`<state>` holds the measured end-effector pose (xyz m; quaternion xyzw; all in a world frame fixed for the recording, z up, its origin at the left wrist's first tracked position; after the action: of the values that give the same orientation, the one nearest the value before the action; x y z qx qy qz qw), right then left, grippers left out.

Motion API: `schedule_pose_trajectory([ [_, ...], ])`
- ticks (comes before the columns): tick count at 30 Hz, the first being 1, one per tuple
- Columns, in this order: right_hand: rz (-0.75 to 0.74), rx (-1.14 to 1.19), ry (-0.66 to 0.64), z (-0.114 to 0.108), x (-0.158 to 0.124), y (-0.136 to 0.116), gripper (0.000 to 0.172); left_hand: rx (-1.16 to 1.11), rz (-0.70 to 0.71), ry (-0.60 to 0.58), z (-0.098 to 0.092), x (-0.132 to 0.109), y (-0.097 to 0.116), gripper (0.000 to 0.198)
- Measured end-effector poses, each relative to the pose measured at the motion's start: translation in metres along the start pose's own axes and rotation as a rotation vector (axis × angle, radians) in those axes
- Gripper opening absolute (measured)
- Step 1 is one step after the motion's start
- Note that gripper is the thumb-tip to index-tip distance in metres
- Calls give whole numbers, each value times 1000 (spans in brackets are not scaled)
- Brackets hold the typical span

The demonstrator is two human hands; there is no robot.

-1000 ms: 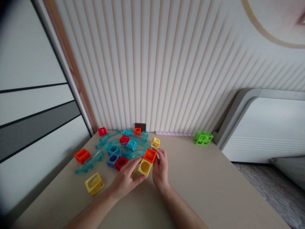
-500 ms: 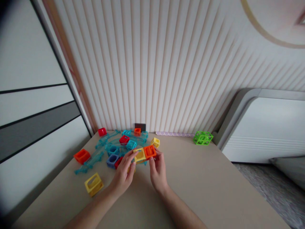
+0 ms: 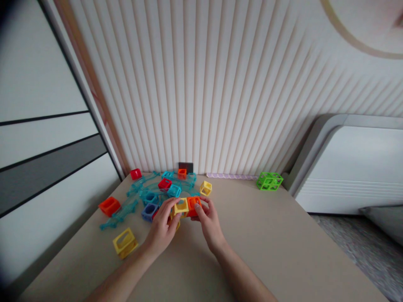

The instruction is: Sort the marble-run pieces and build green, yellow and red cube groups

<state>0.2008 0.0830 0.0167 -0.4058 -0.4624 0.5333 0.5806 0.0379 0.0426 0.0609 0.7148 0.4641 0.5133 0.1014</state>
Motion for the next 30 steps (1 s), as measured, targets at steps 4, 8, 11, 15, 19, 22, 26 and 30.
schedule_pose_trajectory([
  [4,-114,16,33,-5,0,-14,45,-89,-104,13,1,1,-9,34],
  [8,-267,-75,112,-14,-1,-29,49,-280,-339,73,-2,-1,-34,40],
  [11,-262,-183,198,-32,7,-24,55,-424,-456,138,-6,-2,-47,49],
  [15,-283,-417,212,-48,19,-17,46,-499,-503,189,-11,-2,-51,52],
  [19,-262,-554,196,-55,27,-8,44,-523,-516,191,-10,-3,-51,51],
  [22,-258,-638,182,-53,28,-3,37,-537,-522,193,-9,-4,-51,52],
  [26,-275,-685,136,-47,28,0,30,-593,-538,207,-8,-6,-53,56],
  [30,-266,-747,84,-44,29,4,29,-729,-612,222,-1,-10,-63,55],
])
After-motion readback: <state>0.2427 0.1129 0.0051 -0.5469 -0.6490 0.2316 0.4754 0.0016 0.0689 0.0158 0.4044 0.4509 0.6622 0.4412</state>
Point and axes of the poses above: each hand's wrist, its own x-axis towards the middle knuckle, its own z-axis out of the palm, y = z × x, the point moved 10 cm from there along x, towards the middle knuckle, and after that the axes turned 2 degrees about y, right-handed, at the moved point
